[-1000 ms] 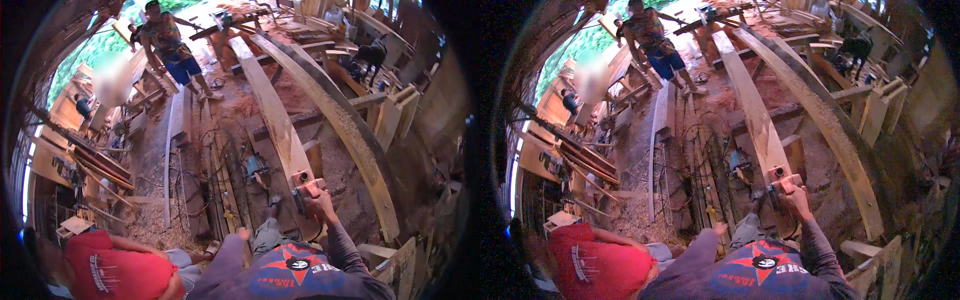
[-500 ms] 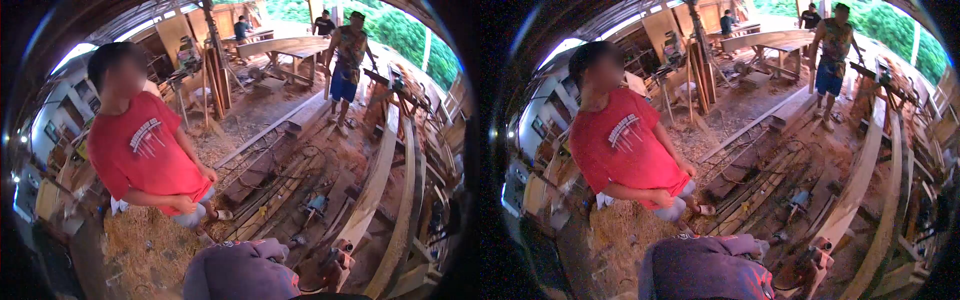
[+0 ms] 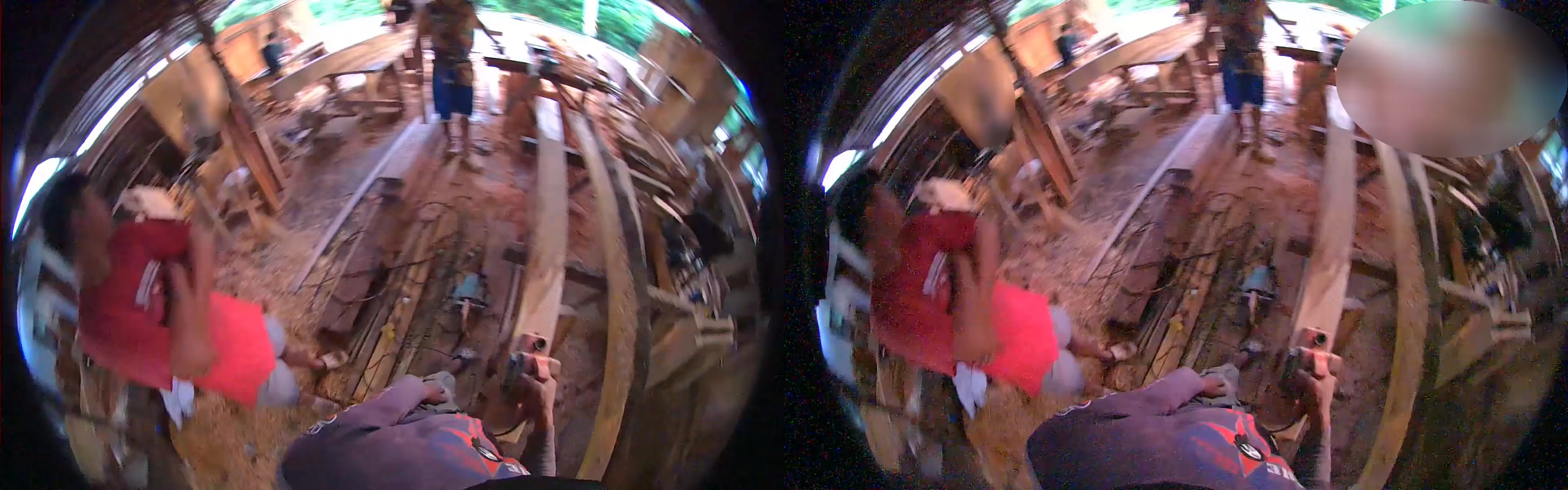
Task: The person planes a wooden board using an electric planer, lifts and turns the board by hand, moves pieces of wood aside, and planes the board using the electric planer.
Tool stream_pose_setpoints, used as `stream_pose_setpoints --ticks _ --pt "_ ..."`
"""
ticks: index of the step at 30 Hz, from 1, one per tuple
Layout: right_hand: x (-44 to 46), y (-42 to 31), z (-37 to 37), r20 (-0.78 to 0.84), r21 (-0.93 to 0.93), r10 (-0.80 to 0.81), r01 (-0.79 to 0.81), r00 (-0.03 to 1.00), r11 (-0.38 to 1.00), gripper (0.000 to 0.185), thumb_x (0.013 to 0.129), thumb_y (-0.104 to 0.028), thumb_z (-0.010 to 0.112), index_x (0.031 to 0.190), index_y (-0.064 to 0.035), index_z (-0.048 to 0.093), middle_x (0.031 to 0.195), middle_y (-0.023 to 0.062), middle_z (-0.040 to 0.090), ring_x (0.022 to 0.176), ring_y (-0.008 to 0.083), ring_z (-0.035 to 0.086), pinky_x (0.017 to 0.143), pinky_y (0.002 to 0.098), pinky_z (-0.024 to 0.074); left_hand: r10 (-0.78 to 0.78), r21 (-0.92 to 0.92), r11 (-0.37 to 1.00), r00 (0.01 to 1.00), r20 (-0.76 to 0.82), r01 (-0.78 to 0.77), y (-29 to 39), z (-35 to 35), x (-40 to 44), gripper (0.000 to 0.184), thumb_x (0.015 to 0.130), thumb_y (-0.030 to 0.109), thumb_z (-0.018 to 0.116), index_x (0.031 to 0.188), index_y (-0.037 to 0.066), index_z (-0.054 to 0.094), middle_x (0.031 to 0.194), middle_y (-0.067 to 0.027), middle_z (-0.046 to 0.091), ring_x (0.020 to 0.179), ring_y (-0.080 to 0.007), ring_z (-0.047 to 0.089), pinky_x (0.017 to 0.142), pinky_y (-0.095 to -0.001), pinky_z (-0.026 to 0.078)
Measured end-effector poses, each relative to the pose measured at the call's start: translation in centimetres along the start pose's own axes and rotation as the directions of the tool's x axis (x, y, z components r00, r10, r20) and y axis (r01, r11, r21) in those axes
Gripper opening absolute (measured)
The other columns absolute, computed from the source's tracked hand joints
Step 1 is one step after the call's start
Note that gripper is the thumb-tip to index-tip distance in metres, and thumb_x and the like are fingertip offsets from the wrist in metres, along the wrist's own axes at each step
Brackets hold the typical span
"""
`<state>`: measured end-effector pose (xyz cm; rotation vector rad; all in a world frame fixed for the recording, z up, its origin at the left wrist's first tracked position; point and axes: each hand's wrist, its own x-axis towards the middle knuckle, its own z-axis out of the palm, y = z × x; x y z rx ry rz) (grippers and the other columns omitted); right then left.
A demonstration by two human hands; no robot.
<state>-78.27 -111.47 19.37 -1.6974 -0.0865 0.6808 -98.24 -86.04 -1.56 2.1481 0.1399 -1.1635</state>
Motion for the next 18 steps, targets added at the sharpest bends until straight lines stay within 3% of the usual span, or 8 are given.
stream_pose_setpoints --ticks 8,9,10,12,13,14,15,18 --pt "-3.9 -6.9 0.8 0.035 -0.068 0.065 -0.062 0.997 0.996 0.038 0.081 -0.027 0.079 0.112 -0.0049 0.073 0.092 0.0008 0.072 0.078 0.0113 0.067 0.069 0.0310 0.0546 -0.121 0.219 0.971 0.987 0.104 0.096 -0.9 -3.8 1.3 0.054 0.095 0.042 0.059 0.132 0.003 0.065 0.139 -0.0262 0.060 0.127 -0.0416 0.059 0.107 -0.0476 0.048" --pt "-2.6 -3.8 0.4 0.004 -0.056 -0.058 0.058 0.998 0.997 0.039 0.081 -0.029 0.079 0.111 -0.0047 0.073 0.092 0.0000 0.072 0.080 0.0121 0.067 0.071 0.0319 0.0546 -0.148 0.265 0.956 0.986 0.078 0.123 -0.7 -5.5 2.1 0.054 0.095 0.041 0.059 0.132 0.002 0.065 0.140 -0.0263 0.059 0.128 -0.0416 0.059 0.107 -0.0476 0.048" --pt "-1.4 -1.1 0.3 -0.015 -0.060 -0.177 0.176 0.984 0.983 0.039 0.081 -0.030 0.079 0.110 -0.0046 0.074 0.093 -0.0008 0.072 0.082 0.0130 0.067 0.073 0.0328 0.0546 -0.183 0.292 0.942 0.983 0.027 0.167 -0.5 -7.4 3.3 0.054 0.096 0.041 0.058 0.133 0.002 0.064 0.141 -0.0263 0.059 0.129 -0.0416 0.059 0.108 -0.0476 0.047" --pt "-3.2 -3.8 0.1 0.006 -0.055 -0.045 0.045 0.999 0.997 0.039 0.081 -0.031 0.079 0.108 -0.0032 0.074 0.094 0.0017 0.074 0.086 0.0162 0.068 0.076 0.0346 0.0541 -0.196 0.253 0.942 0.973 -0.123 0.221 0.2 -13.0 6.1 0.061 0.099 0.041 0.054 0.146 0.004 0.052 0.150 -0.0283 0.049 0.132 -0.0453 0.054 0.112 -0.0527 0.042" --pt "-1.9 -1.7 0.1 -0.033 -0.162 -0.105 0.099 0.994 0.982 0.036 0.081 -0.029 0.077 0.105 -0.0029 0.074 0.088 0.0023 0.073 0.080 0.0154 0.068 0.072 0.0341 0.0536 -0.117 0.182 0.961 0.899 -0.422 0.210 3.5 -16.1 4.1 0.058 0.099 0.040 0.054 0.145 0.004 0.050 0.147 -0.0285 0.050 0.128 -0.0477 0.056 0.111 -0.0601 0.039" --pt "-1.3 -0.4 0.1 -0.059 -0.272 -0.169 0.147 0.984 0.951 0.032 0.081 -0.026 0.076 0.103 -0.0027 0.074 0.083 0.0030 0.073 0.075 0.0145 0.067 0.068 0.0337 0.0531 -0.037 0.154 0.979 0.864 -0.502 0.132 8.0 -20.1 1.5 0.056 0.098 0.039 0.055 0.143 0.005 0.048 0.149 -0.0279 0.049 0.126 -0.0472 0.057 0.108 -0.0650 0.039" --pt "-1.5 -0.3 0.2 -0.073 -0.168 -0.109 0.096 0.991 0.981 0.029 0.081 -0.026 0.075 0.099 -0.0037 0.074 0.080 0.0020 0.071 0.071 0.0141 0.066 0.065 0.0336 0.0520 0.139 0.232 0.972 0.697 -0.703 0.040 10.8 -23.0 1.2 0.051 0.095 0.039 0.055 0.126 -0.002 0.060 0.121 -0.0315 0.066 0.112 -0.0480 0.064 0.095 -0.0578 0.051" --pt "-3.0 -3.1 0.5 -0.067 -0.091 -0.135 0.128 0.989 0.988 0.026 0.082 -0.026 0.076 0.096 -0.0040 0.075 0.077 0.0017 0.070 0.066 0.0123 0.064 0.061 0.0330 0.0513 0.260 0.154 0.963 0.613 -0.746 -0.222 28.7 -33.4 -10.5 0.072 0.097 0.041 0.059 0.156 0.007 0.036 0.117 -0.0367 0.065 0.112 -0.0530 0.062 0.095 -0.0591 0.050"
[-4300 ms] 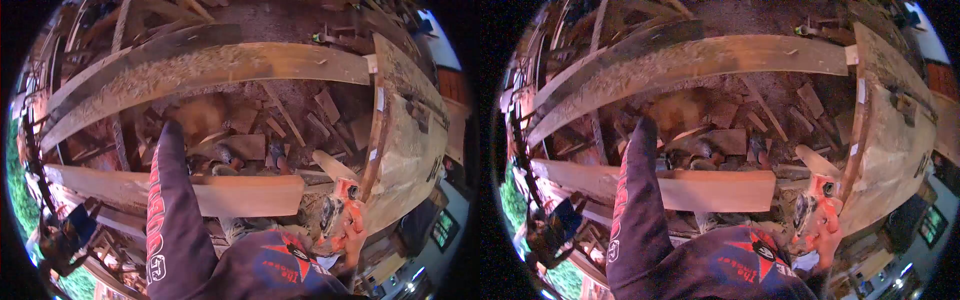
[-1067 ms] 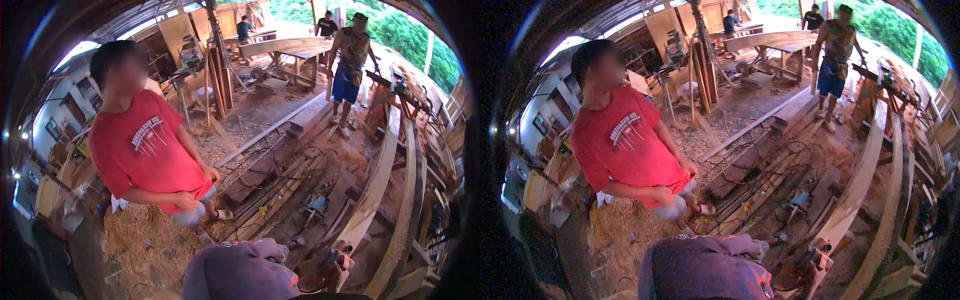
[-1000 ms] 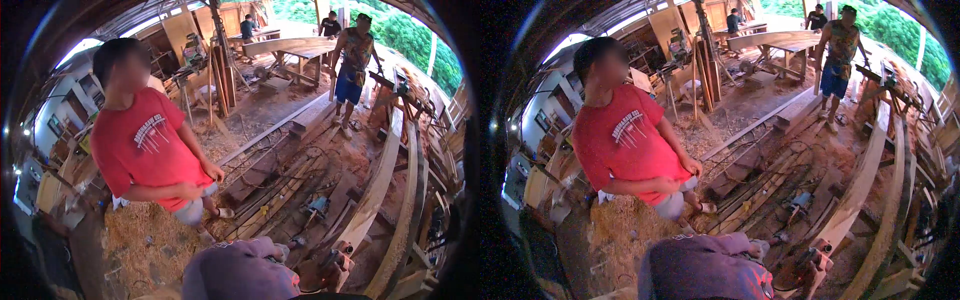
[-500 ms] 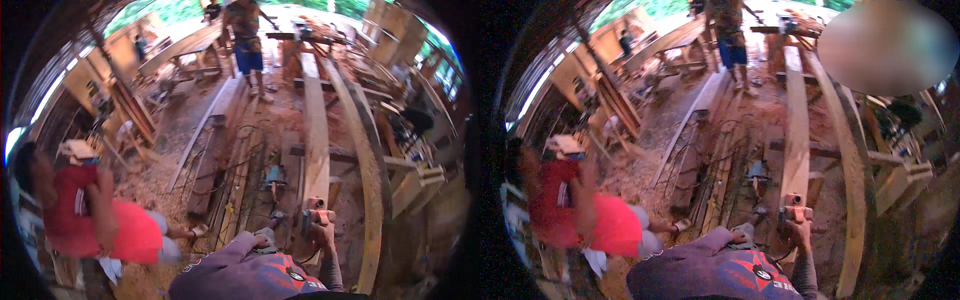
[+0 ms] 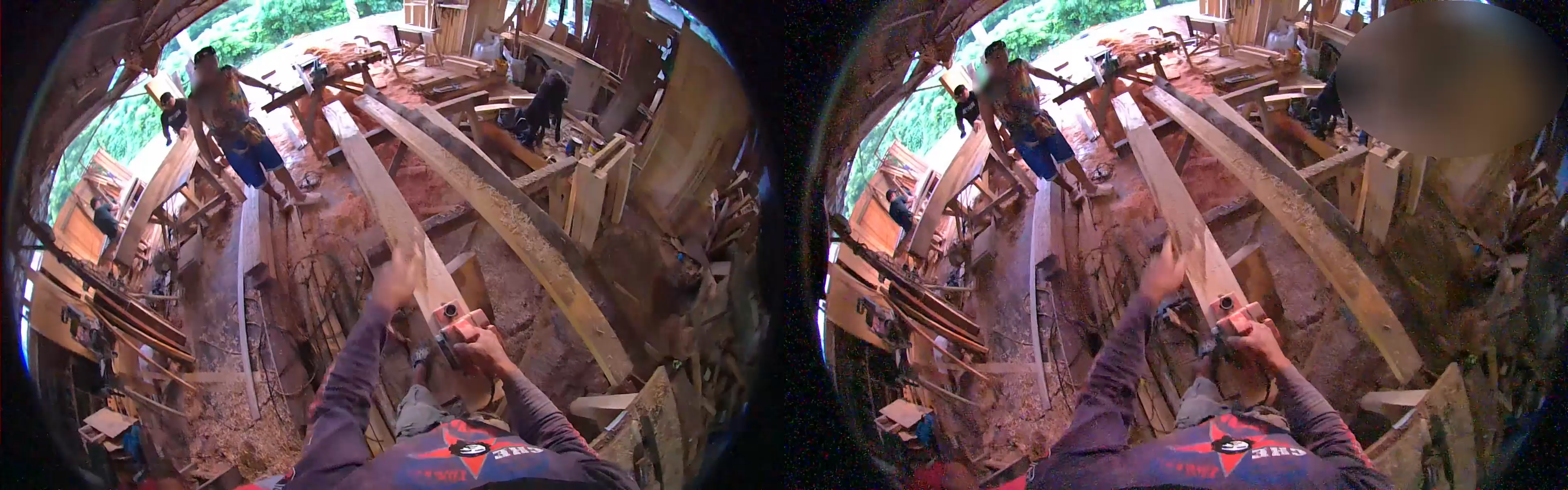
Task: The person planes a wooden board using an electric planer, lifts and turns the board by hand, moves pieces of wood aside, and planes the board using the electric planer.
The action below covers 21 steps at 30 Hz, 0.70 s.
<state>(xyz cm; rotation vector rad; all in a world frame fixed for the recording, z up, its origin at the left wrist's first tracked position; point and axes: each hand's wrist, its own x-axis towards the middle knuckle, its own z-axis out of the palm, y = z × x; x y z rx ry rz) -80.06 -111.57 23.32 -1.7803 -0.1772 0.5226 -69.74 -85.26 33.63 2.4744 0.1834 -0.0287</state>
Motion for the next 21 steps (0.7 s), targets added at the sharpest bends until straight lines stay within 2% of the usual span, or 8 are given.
stream_pose_setpoints --ticks 1,3,4,6,9,14,18,21 --pt "0.7 0.0 0.1 -0.008 0.004 -0.020 0.020 1.000 1.000 0.026 0.082 -0.026 0.076 0.096 -0.0040 0.075 0.077 0.0017 0.070 0.066 0.0123 0.064 0.061 0.0330 0.0513 0.208 -0.031 0.976 0.967 -0.147 -0.215 3.0 -2.2 3.5 0.074 0.095 0.035 0.062 0.155 0.003 0.034 0.109 -0.0340 0.066 0.105 -0.0514 0.064 0.090 -0.0577 0.051" --pt "0.5 1.4 0.6 -0.094 -0.110 -0.109 0.099 0.990 0.989 0.024 0.082 -0.025 0.076 0.094 -0.0047 0.075 0.074 0.0012 0.068 0.064 0.0103 0.062 0.060 0.0314 0.0513 0.586 0.046 0.782 0.708 -0.395 -0.621 9.3 -6.0 9.8 0.078 0.090 0.024 0.067 0.153 -0.005 0.031 0.094 -0.0286 0.068 0.090 -0.0483 0.067 0.080 -0.0548 0.055" --pt "0.4 1.8 0.8 -0.112 -0.098 -0.101 0.090 0.989 0.991 0.024 0.082 -0.025 0.076 0.094 -0.0047 0.075 0.074 0.0012 0.068 0.064 0.0103 0.062 0.060 0.0314 0.0513 0.677 0.125 0.695 0.586 -0.445 -0.708 12.8 -7.8 12.5 0.080 0.088 0.019 0.069 0.152 -0.009 0.029 0.086 -0.0259 0.068 0.082 -0.0468 0.069 0.075 -0.0533 0.056" --pt "0.6 2.2 0.6 -0.060 -0.026 0.028 -0.030 0.998 0.999 0.027 0.081 -0.025 0.076 0.098 -0.0039 0.075 0.078 0.0012 0.070 0.067 0.0099 0.063 0.062 0.0304 0.0525 0.570 0.262 0.818 0.783 -0.249 -0.512 21.6 -12.8 13.1 0.082 0.088 0.024 0.068 0.148 -0.016 0.029 0.101 -0.0307 0.071 0.093 -0.0441 0.071 0.081 -0.0519 0.058" --pt "1.1 4.5 1.3 -0.112 -0.025 0.033 -0.036 0.993 0.999 0.032 0.080 -0.026 0.079 0.101 -0.0028 0.075 0.085 0.0012 0.071 0.071 0.0106 0.065 0.064 0.0310 0.0536 0.418 0.415 0.857 0.882 -0.215 -0.305 27.8 -15.2 13.7 0.060 0.095 0.026 0.057 0.141 -0.011 0.048 0.127 -0.0259 0.068 0.120 -0.0358 0.067 0.094 -0.0461 0.058" --pt "-0.1 2.3 1.5 -0.237 -0.057 0.040 -0.055 0.971 0.997 0.047 0.075 -0.036 0.083 0.105 -0.0010 0.074 0.095 0.0038 0.075 0.082 0.0135 0.069 0.071 0.0320 0.0560 0.411 0.570 0.768 0.907 -0.091 -0.291 30.9 -15.5 16.1 0.066 0.090 0.029 0.064 0.145 -0.005 0.048 0.137 -0.0208 0.065 0.125 -0.0331 0.065 0.103 -0.0452 0.054" --pt "1.4 4.8 2.0 -0.275 -0.107 0.070 -0.103 0.959 0.989 0.046 0.077 -0.037 0.081 0.107 -0.0033 0.074 0.096 0.0065 0.076 0.082 0.0161 0.070 0.072 0.0327 0.0559 0.303 0.505 0.852 0.917 -0.260 -0.138 31.5 -14.7 17.2 0.067 0.091 0.027 0.062 0.147 -0.005 0.045 0.138 -0.0233 0.063 0.125 -0.0339 0.065 0.104 -0.0453 0.054" --pt "0.4 3.1 1.8 -0.268 -0.144 0.037 -0.078 0.963 0.986 0.046 0.080 -0.040 0.080 0.105 -0.0018 0.074 0.095 0.0069 0.076 0.082 0.0154 0.070 0.072 0.0324 0.0555 0.284 0.593 0.795 0.942 -0.178 -0.128 32.0 -14.6 17.9 0.057 0.102 0.024 0.047 0.153 0.001 0.040 0.147 -0.0178 0.057 0.127 -0.0364 0.063 0.088 -0.0613 0.058"
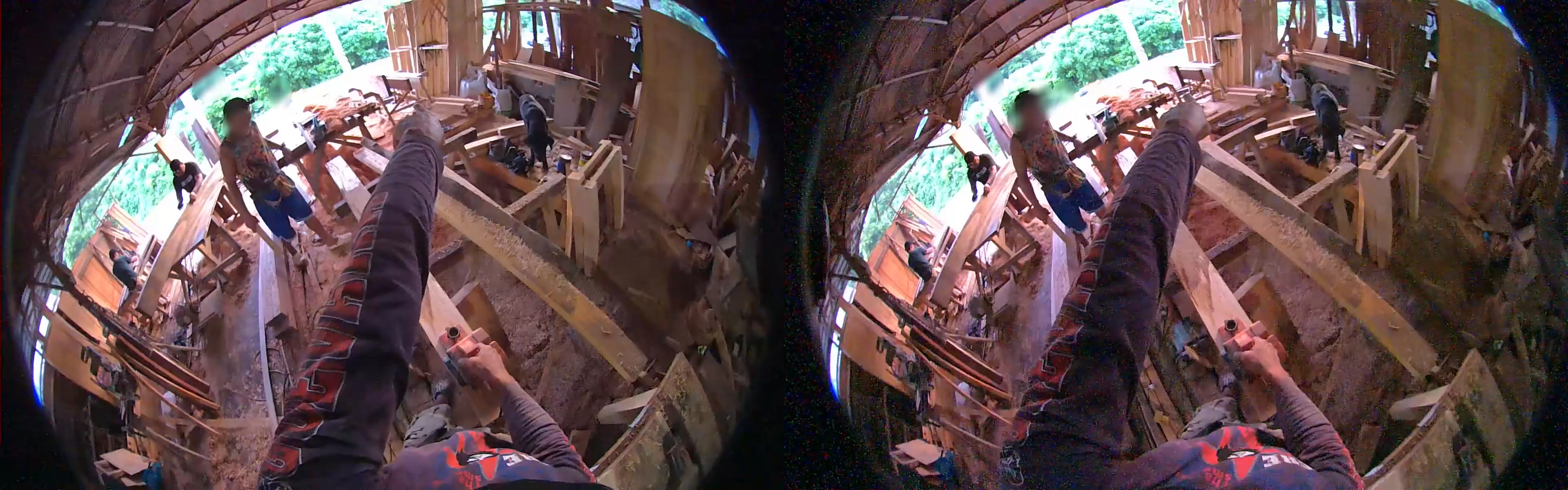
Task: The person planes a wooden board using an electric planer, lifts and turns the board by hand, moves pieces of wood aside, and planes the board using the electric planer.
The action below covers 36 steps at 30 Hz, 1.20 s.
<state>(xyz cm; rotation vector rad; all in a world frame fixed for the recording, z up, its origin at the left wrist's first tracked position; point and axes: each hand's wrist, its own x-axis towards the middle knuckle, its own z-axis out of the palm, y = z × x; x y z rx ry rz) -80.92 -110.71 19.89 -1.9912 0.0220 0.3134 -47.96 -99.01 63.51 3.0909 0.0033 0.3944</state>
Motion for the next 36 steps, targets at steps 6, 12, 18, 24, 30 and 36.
stream_pose_setpoints --ticks 6,12,18,24,30,36 --pt "4.0 6.4 2.7 0.027 -0.066 -0.056 0.057 0.998 0.996 0.049 0.085 -0.047 0.075 0.107 -0.0036 0.074 0.096 0.0085 0.077 0.090 0.0190 0.072 0.078 0.0359 0.0548 -0.006 0.096 0.995 0.998 -0.057 0.012 2.1 -0.4 1.1 0.058 0.099 0.024 0.056 0.151 0.001 0.045 0.145 -0.0172 0.056 0.124 -0.0366 0.065 0.089 -0.0616 0.057" --pt "-0.2 -0.7 -0.5 0.011 -0.039 -0.015 0.015 1.000 0.999 0.048 0.079 -0.040 0.075 0.110 -0.0034 0.074 0.103 0.0126 0.077 0.093 0.0250 0.074 0.080 0.0374 0.0559 -0.004 0.063 0.998 1.000 0.019 0.003 4.1 -1.5 -0.1 0.066 0.095 0.024 0.061 0.152 -0.001 0.040 0.142 -0.0208 0.061 0.124 -0.0350 0.065 0.092 -0.0559 0.059" --pt "2.3 4.3 1.3 0.072 0.067 -0.077 0.072 0.994 0.995 0.045 0.083 -0.038 0.077 0.109 -0.0012 0.073 0.094 0.0068 0.076 0.084 0.0147 0.070 0.074 0.0330 0.0550 -0.025 -0.003 1.000 1.000 0.004 0.025 4.9 -2.5 -0.5 0.057 0.099 0.018 0.052 0.152 0.000 0.042 0.145 -0.0223 0.058 0.126 -0.0355 0.064 0.105 -0.0505 0.053" --pt "0.0 -0.3 -1.4 0.125 -0.004 -0.124 0.126 0.984 0.992 0.042 0.083 -0.034 0.074 0.109 -0.0017 0.072 0.095 0.0074 0.076 0.083 0.0175 0.071 0.072 0.0352 0.0550 0.008 0.146 0.989 1.000 0.003 -0.008 4.9 -0.4 2.7 0.048 0.103 0.024 0.050 0.144 0.001 0.055 0.140 -0.0198 0.062 0.123 -0.0360 0.066 0.097 -0.0530 0.057" --pt "2.0 3.0 0.1 0.160 0.067 -0.167 0.159 0.973 0.985 0.042 0.082 -0.033 0.073 0.109 -0.0004 0.071 0.096 0.0065 0.075 0.082 0.0176 0.070 0.070 0.0357 0.0547 -0.051 0.081 0.996 0.998 0.036 0.048 4.6 -0.5 3.4 0.049 0.103 0.026 0.050 0.145 0.003 0.055 0.140 -0.0142 0.064 0.122 -0.0345 0.067 0.091 -0.0563 0.059" --pt "-0.2 -2.2 -2.3 0.220 0.176 -0.141 0.103 0.965 0.979 0.041 0.082 -0.032 0.075 0.110 -0.0016 0.071 0.095 0.0032 0.074 0.084 0.0138 0.066 0.072 0.0325 0.0528 -0.021 0.125 0.992 0.999 0.044 0.016 4.7 0.9 4.4 0.050 0.101 0.024 0.051 0.147 0.005 0.054 0.138 -0.0132 0.065 0.119 -0.0346 0.068 0.086 -0.0562 0.060"
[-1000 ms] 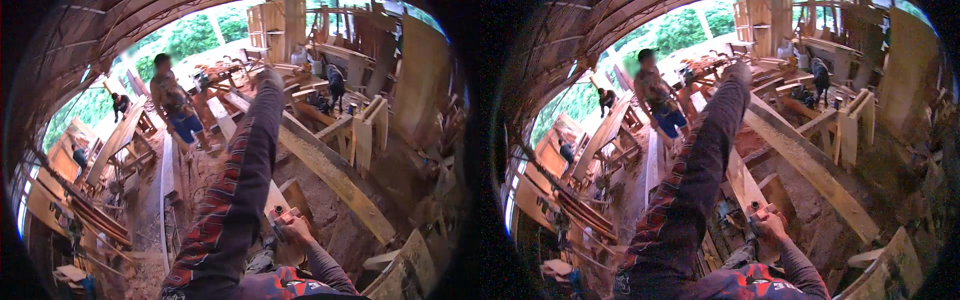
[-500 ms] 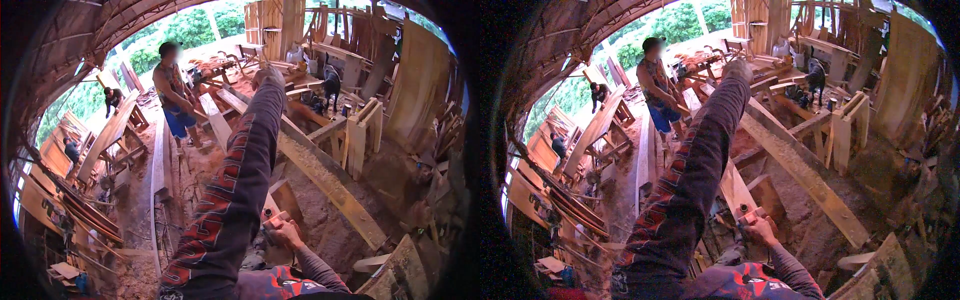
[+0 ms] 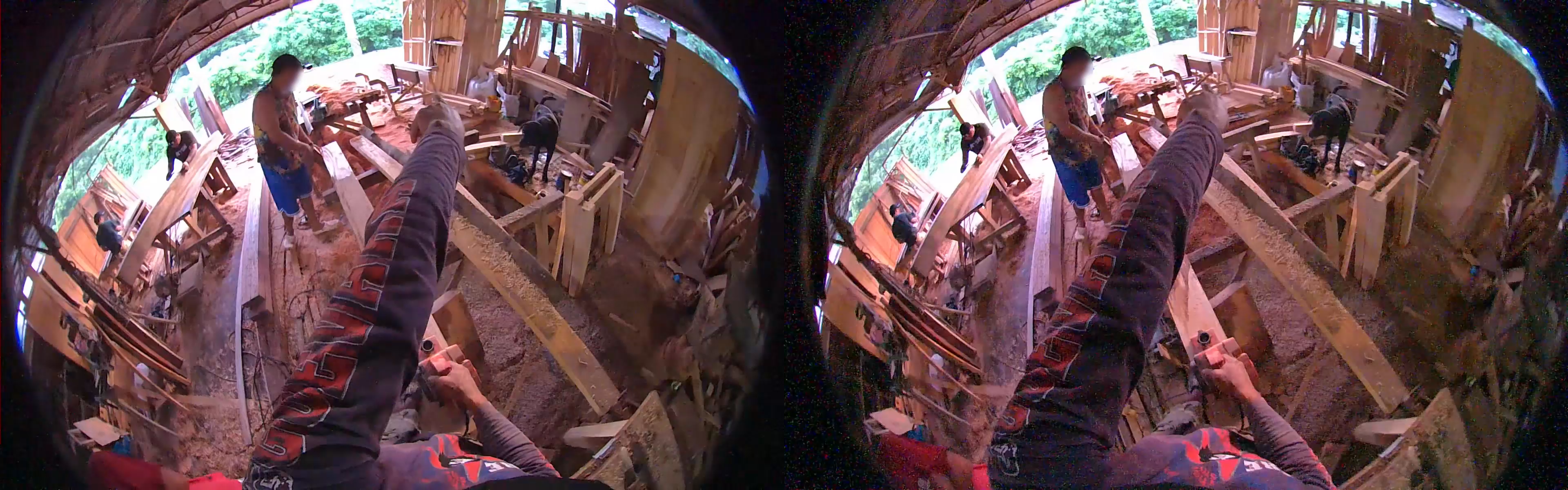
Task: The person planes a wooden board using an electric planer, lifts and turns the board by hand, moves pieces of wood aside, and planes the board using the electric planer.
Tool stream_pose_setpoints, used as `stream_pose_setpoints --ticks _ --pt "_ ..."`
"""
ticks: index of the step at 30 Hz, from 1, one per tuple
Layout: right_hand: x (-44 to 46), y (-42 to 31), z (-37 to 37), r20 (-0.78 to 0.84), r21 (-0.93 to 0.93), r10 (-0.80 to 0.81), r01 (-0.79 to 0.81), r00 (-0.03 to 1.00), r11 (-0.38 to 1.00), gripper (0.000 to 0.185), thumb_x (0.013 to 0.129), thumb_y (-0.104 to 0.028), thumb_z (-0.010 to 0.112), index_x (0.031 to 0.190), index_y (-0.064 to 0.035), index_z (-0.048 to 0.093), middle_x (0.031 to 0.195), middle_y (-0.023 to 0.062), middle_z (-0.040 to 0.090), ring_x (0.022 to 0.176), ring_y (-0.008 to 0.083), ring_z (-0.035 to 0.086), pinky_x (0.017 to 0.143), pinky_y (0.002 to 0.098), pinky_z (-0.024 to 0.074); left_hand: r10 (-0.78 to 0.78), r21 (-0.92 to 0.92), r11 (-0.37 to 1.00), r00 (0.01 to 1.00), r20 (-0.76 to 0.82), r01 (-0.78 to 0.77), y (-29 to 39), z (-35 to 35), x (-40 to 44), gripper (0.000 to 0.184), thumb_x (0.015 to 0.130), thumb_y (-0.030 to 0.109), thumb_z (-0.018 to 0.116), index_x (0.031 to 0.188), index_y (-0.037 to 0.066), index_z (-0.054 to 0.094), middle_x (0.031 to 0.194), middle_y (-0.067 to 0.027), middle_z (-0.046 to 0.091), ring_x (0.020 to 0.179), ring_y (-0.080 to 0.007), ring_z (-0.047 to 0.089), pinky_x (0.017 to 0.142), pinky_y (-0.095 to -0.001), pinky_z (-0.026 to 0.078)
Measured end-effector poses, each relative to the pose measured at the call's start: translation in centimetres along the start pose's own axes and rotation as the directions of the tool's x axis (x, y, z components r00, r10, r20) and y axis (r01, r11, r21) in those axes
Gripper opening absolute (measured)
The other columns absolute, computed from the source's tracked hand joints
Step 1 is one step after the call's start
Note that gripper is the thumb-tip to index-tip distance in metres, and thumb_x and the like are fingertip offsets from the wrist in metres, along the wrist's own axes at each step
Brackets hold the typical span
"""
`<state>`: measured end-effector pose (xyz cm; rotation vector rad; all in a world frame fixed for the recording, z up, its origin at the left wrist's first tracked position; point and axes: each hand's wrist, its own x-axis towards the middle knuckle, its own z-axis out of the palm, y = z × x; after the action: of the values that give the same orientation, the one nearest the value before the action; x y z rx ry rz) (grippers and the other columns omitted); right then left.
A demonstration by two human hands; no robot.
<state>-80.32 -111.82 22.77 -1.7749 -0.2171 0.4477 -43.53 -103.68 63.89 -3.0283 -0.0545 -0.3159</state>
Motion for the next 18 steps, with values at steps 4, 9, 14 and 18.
stream_pose_setpoints --ticks 4,9,14,18 --pt "0.0 0.4 0.0 0.015 -0.001 0.072 -0.072 0.997 0.997 0.043 0.081 -0.032 0.076 0.111 -0.0015 0.071 0.096 0.0035 0.074 0.085 0.0138 0.067 0.073 0.0325 0.0529 -0.074 -0.004 0.997 0.994 -0.078 0.074 0.8 0.9 0.9 0.046 0.101 0.024 0.052 0.143 0.008 0.060 0.137 -0.0143 0.066 0.117 -0.0333 0.069 0.082 -0.0569 0.061" --pt "1.8 5.5 1.1 -0.064 -0.111 0.027 -0.034 0.998 0.993 0.037 0.081 -0.030 0.075 0.106 -0.0029 0.073 0.093 0.0037 0.074 0.082 0.0143 0.067 0.071 0.0328 0.0531 -0.064 -0.043 0.997 0.993 -0.094 0.060 0.2 1.6 2.3 0.040 0.100 0.028 0.055 0.131 0.007 0.070 0.132 -0.0139 0.070 0.116 -0.0335 0.070 0.083 -0.0532 0.061" --pt "1.2 4.0 0.7 -0.028 -0.133 0.038 -0.041 0.999 0.990 0.034 0.081 -0.029 0.073 0.103 -0.0030 0.073 0.090 0.0049 0.074 0.081 0.0155 0.068 0.072 0.0333 0.0538 0.483 -0.135 0.837 0.833 -0.271 -0.530 -1.3 8.1 -0.6 0.027 0.084 0.030 0.068 0.096 0.007 0.074 0.103 -0.0160 0.074 0.093 -0.0316 0.073 0.080 -0.0482 0.059" --pt "2.2 7.2 1.5 -0.089 -0.143 0.031 -0.044 0.996 0.989 0.036 0.081 -0.032 0.071 0.103 -0.0041 0.073 0.093 0.0094 0.075 0.087 0.0214 0.071 0.075 0.0369 0.0541 0.509 -0.562 0.445 0.713 -0.482 -0.697 -7.8 22.1 -14.1 0.034 0.088 0.017 0.063 0.119 0.003 0.064 0.113 -0.0292 0.067 0.097 -0.0449 0.068 0.084 -0.0532 0.054"
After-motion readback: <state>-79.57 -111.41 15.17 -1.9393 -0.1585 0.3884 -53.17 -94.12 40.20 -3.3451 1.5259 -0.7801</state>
